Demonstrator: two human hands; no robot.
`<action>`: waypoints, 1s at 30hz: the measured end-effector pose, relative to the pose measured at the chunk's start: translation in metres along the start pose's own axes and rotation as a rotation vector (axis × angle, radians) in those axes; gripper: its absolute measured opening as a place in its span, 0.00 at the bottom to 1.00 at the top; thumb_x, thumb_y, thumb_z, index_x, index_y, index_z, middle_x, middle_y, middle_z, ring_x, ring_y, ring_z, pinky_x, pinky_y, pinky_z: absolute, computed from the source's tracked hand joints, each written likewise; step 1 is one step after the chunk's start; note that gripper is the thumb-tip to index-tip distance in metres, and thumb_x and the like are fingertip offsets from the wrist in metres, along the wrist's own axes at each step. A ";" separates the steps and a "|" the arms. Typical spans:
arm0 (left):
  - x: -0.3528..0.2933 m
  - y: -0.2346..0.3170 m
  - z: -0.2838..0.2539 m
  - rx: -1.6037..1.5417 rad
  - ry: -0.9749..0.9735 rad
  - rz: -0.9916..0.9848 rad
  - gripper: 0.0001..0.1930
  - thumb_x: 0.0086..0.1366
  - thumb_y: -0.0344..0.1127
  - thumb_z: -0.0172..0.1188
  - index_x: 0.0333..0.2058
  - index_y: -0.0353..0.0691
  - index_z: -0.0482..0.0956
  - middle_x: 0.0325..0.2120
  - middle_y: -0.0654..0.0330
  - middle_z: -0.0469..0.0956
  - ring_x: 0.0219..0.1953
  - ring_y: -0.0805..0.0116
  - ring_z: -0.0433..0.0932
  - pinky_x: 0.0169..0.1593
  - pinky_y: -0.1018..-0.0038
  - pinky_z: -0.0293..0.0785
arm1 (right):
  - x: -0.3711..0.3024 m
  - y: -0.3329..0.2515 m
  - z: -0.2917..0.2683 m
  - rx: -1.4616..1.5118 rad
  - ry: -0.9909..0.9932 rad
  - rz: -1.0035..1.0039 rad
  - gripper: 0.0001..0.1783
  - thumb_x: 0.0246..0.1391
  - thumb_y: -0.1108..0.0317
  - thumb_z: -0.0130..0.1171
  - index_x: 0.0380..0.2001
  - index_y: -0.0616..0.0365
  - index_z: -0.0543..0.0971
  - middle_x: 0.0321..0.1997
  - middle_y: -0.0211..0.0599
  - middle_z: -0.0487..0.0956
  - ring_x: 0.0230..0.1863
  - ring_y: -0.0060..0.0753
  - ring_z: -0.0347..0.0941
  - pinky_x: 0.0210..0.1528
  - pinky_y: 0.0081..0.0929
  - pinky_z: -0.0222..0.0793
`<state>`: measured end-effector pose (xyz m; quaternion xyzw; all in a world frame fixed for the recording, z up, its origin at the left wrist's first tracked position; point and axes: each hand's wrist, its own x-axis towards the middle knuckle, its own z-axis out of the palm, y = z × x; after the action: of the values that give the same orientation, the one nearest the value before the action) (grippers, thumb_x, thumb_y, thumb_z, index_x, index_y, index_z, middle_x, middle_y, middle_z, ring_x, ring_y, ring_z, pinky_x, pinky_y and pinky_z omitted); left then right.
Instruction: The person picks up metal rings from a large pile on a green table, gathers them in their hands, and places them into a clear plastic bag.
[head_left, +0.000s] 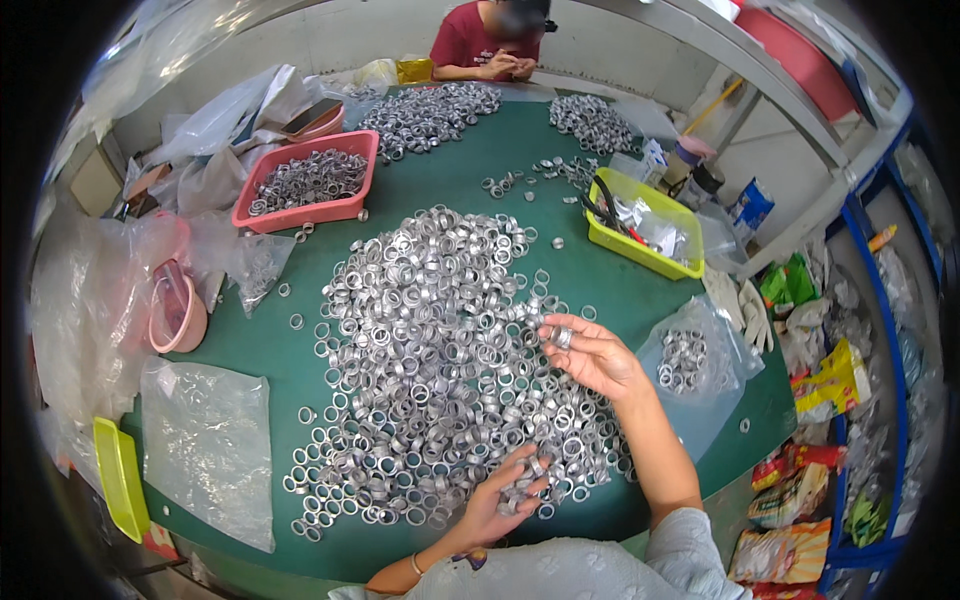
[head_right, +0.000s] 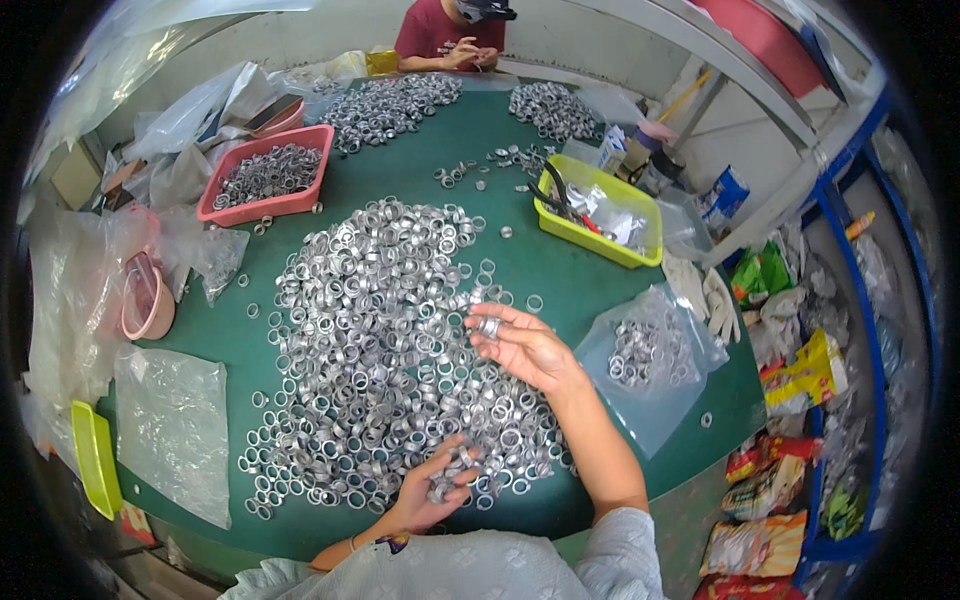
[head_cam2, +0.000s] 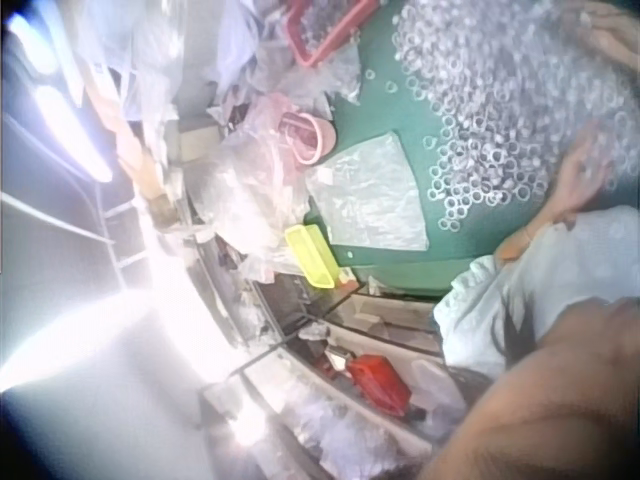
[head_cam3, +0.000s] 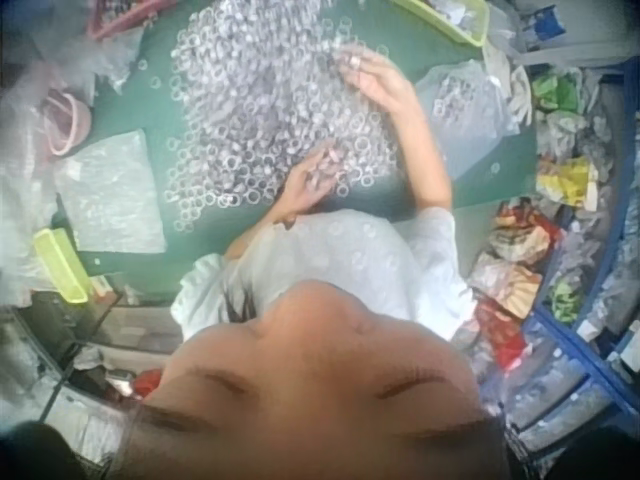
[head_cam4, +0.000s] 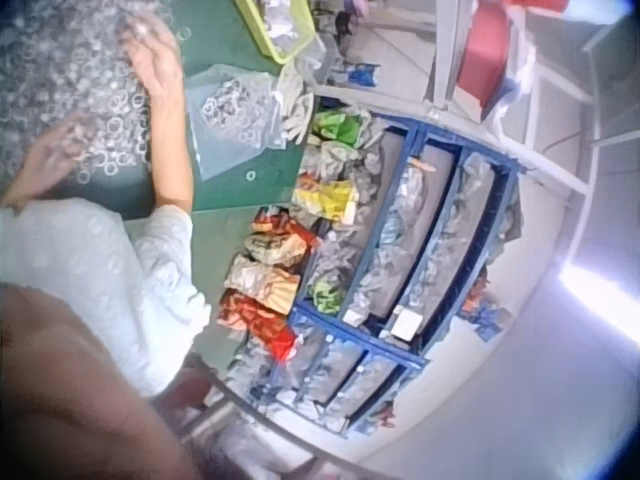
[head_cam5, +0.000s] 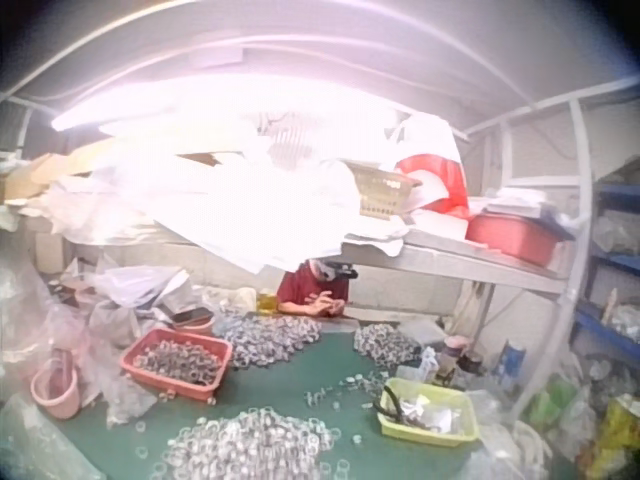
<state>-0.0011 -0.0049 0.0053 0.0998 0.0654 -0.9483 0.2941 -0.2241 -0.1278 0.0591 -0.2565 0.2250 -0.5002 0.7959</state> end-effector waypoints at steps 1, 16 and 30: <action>0.000 -0.001 -0.001 -0.025 -0.008 0.004 0.17 0.63 0.32 0.51 0.52 0.47 0.65 0.44 0.58 0.64 0.34 0.72 0.63 0.27 0.82 0.61 | -0.006 0.002 0.005 -0.057 0.011 0.000 0.20 0.56 0.75 0.50 0.53 0.67 0.67 0.48 0.45 0.72 0.45 0.36 0.72 0.45 0.25 0.70; 0.006 -0.011 -0.013 0.060 -0.013 0.038 0.18 0.62 0.32 0.53 0.51 0.46 0.67 0.43 0.57 0.67 0.33 0.70 0.64 0.24 0.82 0.61 | -0.078 0.040 0.016 -1.163 0.438 -0.194 0.16 0.56 0.81 0.44 0.48 0.66 0.71 0.47 0.43 0.75 0.43 0.38 0.76 0.43 0.29 0.72; 0.000 -0.022 -0.008 0.102 0.061 -0.034 0.16 0.67 0.43 0.48 0.52 0.48 0.68 0.49 0.56 0.69 0.50 0.60 0.69 0.42 0.71 0.72 | -0.128 0.053 0.060 -1.572 0.332 -0.369 0.20 0.45 0.76 0.58 0.46 0.60 0.74 0.50 0.43 0.72 0.52 0.43 0.69 0.51 0.33 0.66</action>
<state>-0.0130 0.0145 -0.0010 0.1422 0.0275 -0.9519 0.2701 -0.2015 0.0192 0.0847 -0.6943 0.5783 -0.3510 0.2457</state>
